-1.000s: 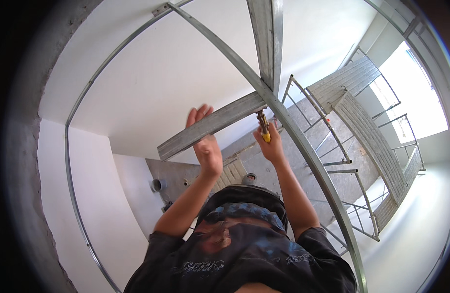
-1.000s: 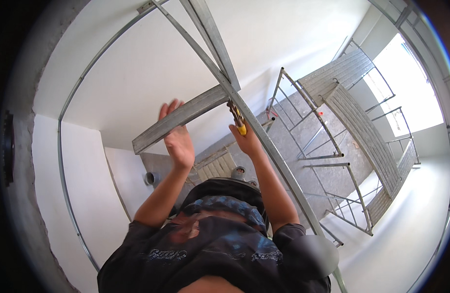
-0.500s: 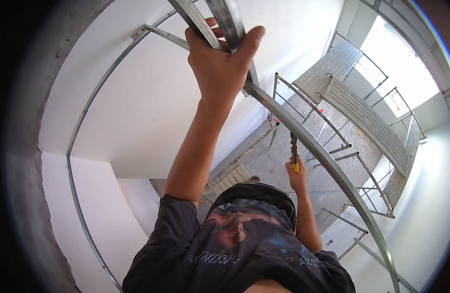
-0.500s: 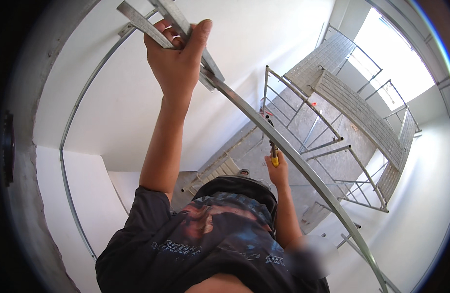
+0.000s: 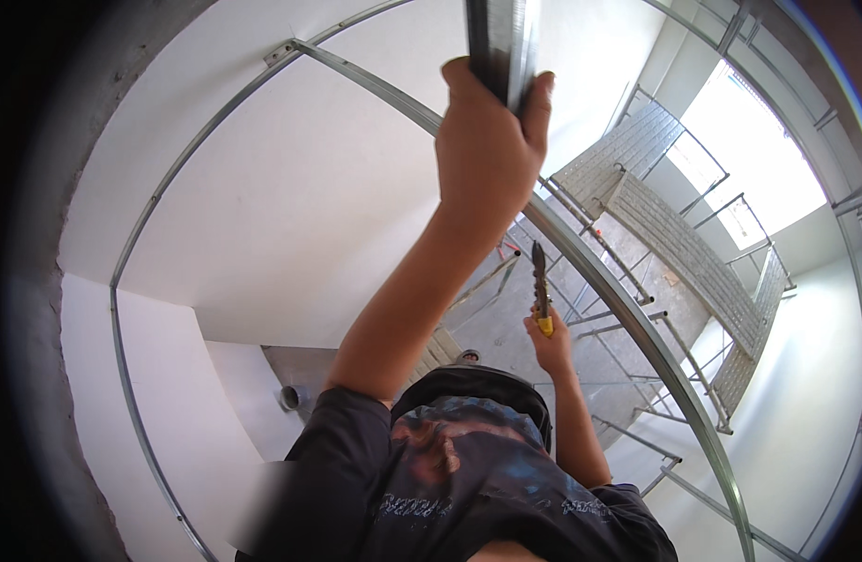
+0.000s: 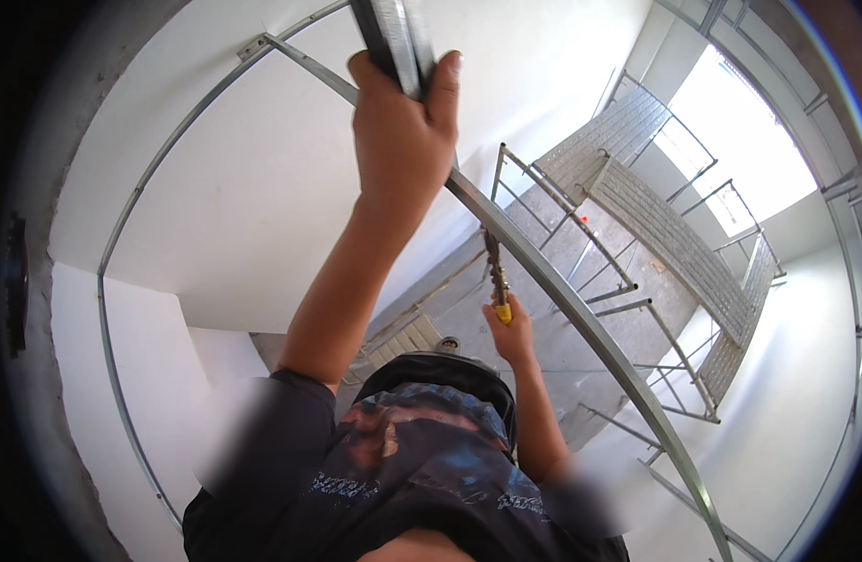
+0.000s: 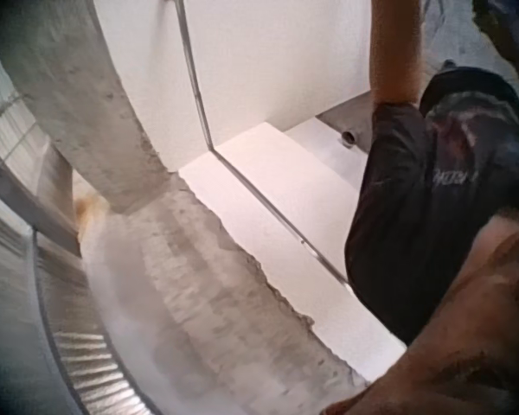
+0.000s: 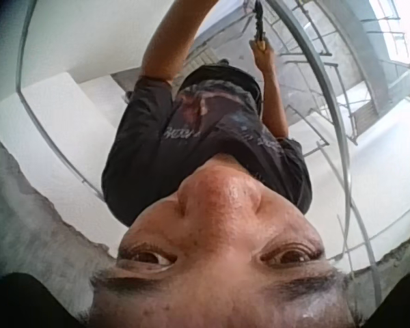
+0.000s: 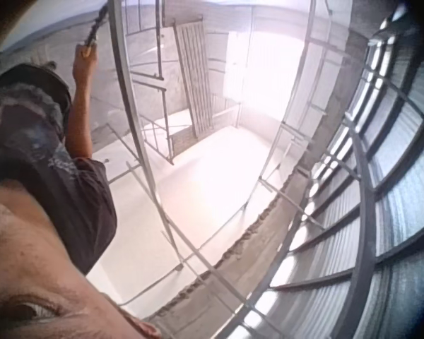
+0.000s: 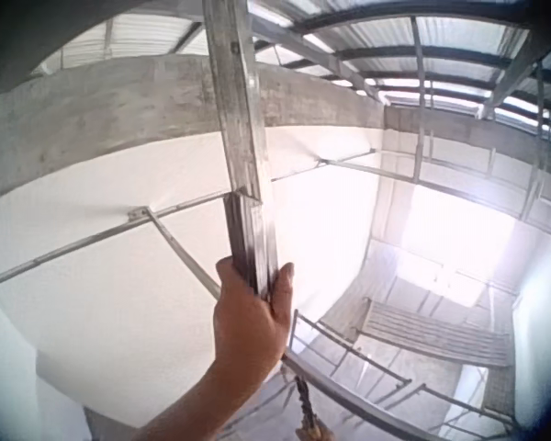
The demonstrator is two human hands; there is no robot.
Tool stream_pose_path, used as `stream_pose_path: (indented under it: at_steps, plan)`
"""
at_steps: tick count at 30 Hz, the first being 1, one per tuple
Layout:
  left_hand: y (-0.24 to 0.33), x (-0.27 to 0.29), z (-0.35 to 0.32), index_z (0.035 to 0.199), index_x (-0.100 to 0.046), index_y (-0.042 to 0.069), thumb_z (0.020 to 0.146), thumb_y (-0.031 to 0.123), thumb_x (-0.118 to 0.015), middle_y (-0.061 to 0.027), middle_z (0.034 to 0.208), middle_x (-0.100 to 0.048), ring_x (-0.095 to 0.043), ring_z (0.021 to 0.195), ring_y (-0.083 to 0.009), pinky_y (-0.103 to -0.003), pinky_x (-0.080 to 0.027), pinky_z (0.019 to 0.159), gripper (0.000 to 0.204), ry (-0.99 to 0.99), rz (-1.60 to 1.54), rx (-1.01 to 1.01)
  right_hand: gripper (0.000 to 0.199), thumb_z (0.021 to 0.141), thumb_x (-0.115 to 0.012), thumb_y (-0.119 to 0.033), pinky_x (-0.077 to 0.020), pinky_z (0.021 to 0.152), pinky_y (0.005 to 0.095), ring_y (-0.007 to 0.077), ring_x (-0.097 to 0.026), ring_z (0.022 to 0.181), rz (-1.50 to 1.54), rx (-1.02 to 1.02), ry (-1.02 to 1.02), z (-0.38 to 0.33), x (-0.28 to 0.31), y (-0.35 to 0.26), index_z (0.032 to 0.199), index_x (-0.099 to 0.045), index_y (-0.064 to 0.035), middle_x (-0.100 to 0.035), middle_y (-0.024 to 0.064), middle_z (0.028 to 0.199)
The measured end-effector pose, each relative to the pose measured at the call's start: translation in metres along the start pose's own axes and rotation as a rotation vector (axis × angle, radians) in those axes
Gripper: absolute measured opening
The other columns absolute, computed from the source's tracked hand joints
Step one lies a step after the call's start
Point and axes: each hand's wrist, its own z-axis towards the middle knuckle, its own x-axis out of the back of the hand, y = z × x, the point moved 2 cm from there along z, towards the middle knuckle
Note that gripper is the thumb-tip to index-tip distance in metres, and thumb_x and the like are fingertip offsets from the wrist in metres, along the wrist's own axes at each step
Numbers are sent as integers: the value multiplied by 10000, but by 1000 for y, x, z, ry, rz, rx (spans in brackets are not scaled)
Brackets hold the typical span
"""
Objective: The person assembles a metal scaffolding structure inside a room. They use tin snips to cut metal bars and a hammer to secure them into place. The person also moves a green bucket and a red bag on the scaffolding platform and adjusts a metal walkway plank.
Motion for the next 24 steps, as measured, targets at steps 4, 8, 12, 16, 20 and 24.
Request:
stream_pose_path:
  at_steps: [4, 8, 12, 16, 20, 24]
  plan:
    - [-10, 11, 0, 1136, -357, -70, 899, 349, -757, -221, 853, -657, -706, 673, -347, -382, -585, 582, 625, -60, -297, 43, 295, 940, -705, -163, -473, 707, 266, 80, -556, 802, 209, -24, -149, 8, -30, -14, 1191, -617, -36, -614, -4, 896]
    - [-56, 46, -46, 1447, -219, -42, 897, 328, -755, -273, 1400, -412, -493, 1278, -356, -465, -414, 1051, 852, -65, -482, 23, 388, 947, -682, -120, -482, 763, 260, 89, -573, 868, 372, -23, -325, 3, -53, -39, 1300, -542, -38, -608, 8, 1000]
    - [-141, 70, -180, 1552, -109, -24, 912, 386, -739, -266, 1516, -340, -353, 1428, -346, -483, -269, 1183, 987, -124, -398, 398, 492, 921, -704, -140, -492, 854, 307, 143, -593, 980, 209, -34, -478, -13, -83, -74, 1350, -495, -22, -610, 63, 1077]
    - [-180, 63, -279, 1405, -369, -24, 957, 275, -698, -162, 1124, -611, -615, 1042, -227, -346, -490, 930, 631, -205, -837, 1115, 776, 865, -752, -295, -473, 987, 447, 347, -601, 1186, -317, 140, -514, -27, -118, -102, 1473, -374, 2, -587, 224, 1279]
    - [-208, 95, -312, 1090, -574, 14, 988, 249, -657, -30, 802, -597, -607, 793, -140, -284, -494, 784, 269, 157, -933, 1264, 992, 874, -680, -520, -370, 1122, 471, 424, -445, 1366, -594, 362, -922, -18, -144, -87, 1586, -205, -18, -393, 252, 1525]
    - [-254, 153, -368, 959, -580, 50, 998, 258, -632, -13, 786, -590, -580, 739, -105, -269, -465, 717, 219, 123, -455, 1145, 692, 930, -633, -461, -395, 1110, 459, 397, -478, 1351, -698, 114, -1070, 32, -145, 64, 1438, -496, -11, -513, 257, 1441]
